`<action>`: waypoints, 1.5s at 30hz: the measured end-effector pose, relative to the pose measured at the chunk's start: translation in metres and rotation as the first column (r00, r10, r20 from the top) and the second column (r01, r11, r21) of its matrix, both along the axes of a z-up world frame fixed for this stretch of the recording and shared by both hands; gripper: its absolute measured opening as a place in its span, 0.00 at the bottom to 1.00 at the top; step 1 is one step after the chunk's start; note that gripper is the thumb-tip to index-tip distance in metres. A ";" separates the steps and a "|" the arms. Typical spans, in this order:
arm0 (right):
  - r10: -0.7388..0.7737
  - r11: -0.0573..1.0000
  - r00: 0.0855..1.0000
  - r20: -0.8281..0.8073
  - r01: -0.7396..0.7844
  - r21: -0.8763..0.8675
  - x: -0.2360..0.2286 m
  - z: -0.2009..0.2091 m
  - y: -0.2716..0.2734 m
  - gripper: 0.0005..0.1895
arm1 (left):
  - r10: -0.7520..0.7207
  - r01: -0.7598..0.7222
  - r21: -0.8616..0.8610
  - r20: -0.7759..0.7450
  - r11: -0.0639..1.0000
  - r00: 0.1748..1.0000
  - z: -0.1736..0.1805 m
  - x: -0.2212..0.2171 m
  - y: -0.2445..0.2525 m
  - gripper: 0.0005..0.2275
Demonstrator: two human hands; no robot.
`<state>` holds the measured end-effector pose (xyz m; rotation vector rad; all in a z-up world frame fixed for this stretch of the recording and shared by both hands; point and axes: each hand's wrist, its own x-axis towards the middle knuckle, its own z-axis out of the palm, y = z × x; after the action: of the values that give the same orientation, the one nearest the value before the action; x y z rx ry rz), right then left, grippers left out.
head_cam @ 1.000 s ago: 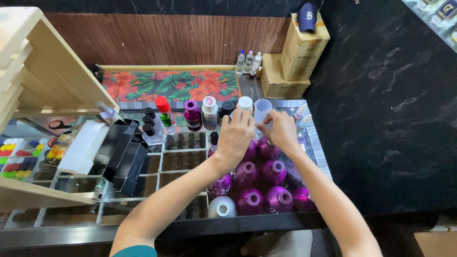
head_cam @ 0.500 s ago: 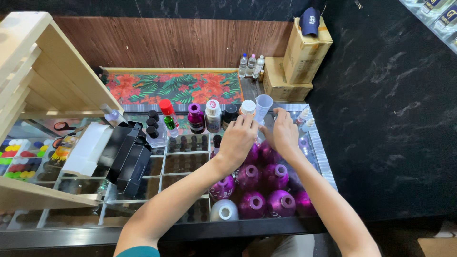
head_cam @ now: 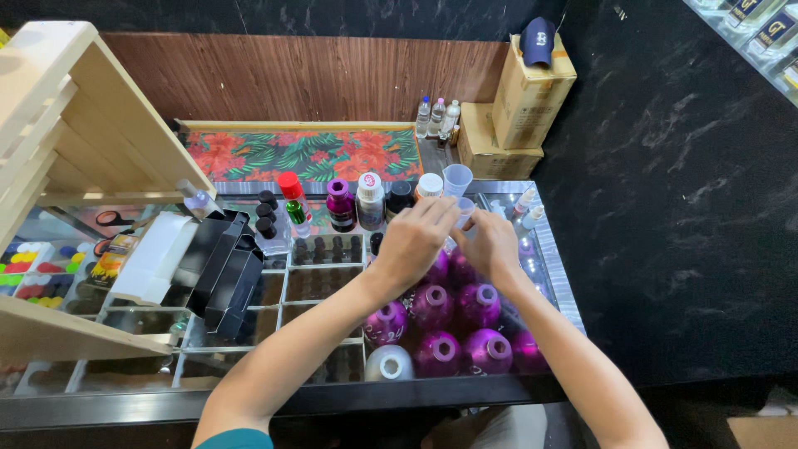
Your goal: The person pours liquid from a clear plastic cup into a small purple bottle, then places the bottle into a black plastic tray. The person repeats this process with several other purple bottles.
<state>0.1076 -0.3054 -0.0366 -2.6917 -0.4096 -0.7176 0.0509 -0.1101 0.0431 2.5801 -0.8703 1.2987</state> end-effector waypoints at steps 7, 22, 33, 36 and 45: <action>-0.051 0.999 0.990 -0.131 0.049 -0.022 -0.012 0.026 0.001 0.25 | 0.084 -0.078 -0.109 0.051 0.991 0.995 0.004 -0.012 0.057 0.12; 0.079 0.947 0.936 -0.343 -0.178 -0.268 -0.043 0.000 0.031 0.21 | 0.090 -0.251 -0.108 -0.743 0.962 0.664 -0.034 -0.014 0.087 0.14; -0.160 0.915 0.939 -0.303 0.026 -0.402 -0.045 -0.014 0.004 0.15 | -0.049 -0.072 -0.144 -0.693 0.987 0.719 -0.051 0.025 0.020 0.17; -0.106 0.906 0.986 -0.128 0.043 -0.421 -0.070 0.018 0.023 0.17 | -0.053 -0.082 -0.156 -0.707 0.984 0.705 -0.045 0.021 0.026 0.21; 0.405 0.907 0.853 0.328 -0.329 -0.263 -0.076 0.080 0.134 0.21 | 0.161 -0.397 -0.110 -0.793 0.911 0.588 -0.056 -0.012 0.099 0.11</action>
<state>0.0317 -0.1712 0.0433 -2.5198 -1.1174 -1.1228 0.0392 -0.0106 -0.0132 2.6742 -0.0879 0.1785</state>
